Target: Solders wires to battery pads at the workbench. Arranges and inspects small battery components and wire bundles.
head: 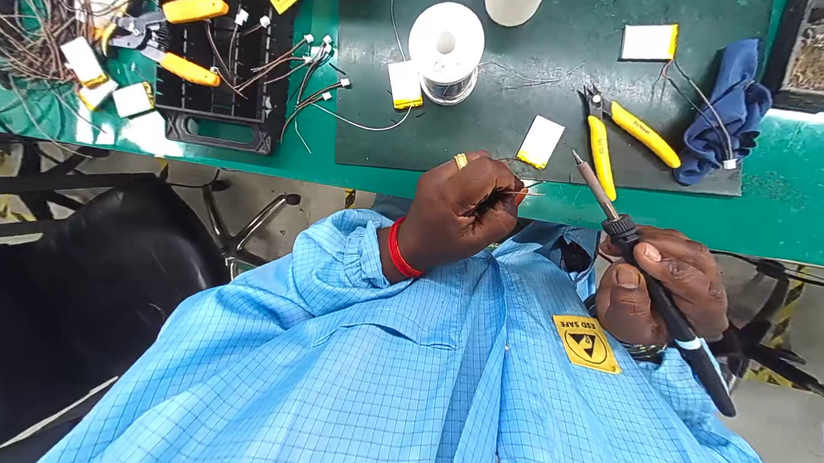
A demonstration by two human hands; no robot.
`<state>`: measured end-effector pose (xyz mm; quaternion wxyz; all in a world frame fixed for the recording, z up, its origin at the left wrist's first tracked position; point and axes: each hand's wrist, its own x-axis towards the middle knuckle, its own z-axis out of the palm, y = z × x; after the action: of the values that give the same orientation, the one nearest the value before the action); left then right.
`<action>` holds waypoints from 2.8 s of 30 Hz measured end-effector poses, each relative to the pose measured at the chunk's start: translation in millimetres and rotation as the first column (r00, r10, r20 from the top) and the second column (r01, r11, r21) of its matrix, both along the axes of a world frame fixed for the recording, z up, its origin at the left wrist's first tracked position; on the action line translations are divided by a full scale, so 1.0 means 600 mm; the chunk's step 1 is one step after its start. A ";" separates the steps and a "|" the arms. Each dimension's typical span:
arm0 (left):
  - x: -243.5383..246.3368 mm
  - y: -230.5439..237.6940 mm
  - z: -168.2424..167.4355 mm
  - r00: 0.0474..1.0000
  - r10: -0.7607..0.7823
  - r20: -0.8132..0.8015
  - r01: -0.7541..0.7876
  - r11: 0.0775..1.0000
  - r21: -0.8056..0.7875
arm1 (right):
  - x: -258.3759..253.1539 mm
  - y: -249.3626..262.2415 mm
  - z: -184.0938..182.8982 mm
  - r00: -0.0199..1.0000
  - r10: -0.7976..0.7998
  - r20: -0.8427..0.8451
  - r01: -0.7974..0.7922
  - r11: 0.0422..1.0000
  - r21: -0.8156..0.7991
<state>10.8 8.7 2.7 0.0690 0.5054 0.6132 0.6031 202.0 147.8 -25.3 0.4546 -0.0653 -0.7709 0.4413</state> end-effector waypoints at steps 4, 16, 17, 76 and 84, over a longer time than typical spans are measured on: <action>-0.001 0.003 -0.005 0.995 0.005 -0.103 -0.003 1.000 0.016 | 0.033 0.022 -0.030 0.992 -0.061 0.113 0.031 0.967 0.254; 0.005 0.014 -0.013 0.998 -0.019 -0.052 0.017 0.999 -0.044 | 0.120 0.062 -0.138 0.843 -0.519 0.140 0.375 0.754 0.539; 0.004 0.014 -0.014 1.000 -0.023 -0.003 0.023 0.998 -0.060 | 0.124 0.065 -0.146 0.819 -0.552 0.157 0.390 0.736 0.553; -0.165 0.052 -0.044 0.959 -0.050 -0.279 -0.062 0.924 -0.377 | -0.084 0.095 -0.012 0.976 -0.164 0.142 0.175 0.982 -0.070; -0.151 0.025 -0.026 0.943 0.186 -0.277 -0.289 0.870 -0.399 | -0.084 0.043 -0.020 0.984 -0.089 0.155 0.087 0.996 0.019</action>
<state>-80.1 23.7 -13.1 0.0333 0.4636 0.7937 0.3924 151.7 173.9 -37.6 0.4126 -0.1306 -0.8031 0.4096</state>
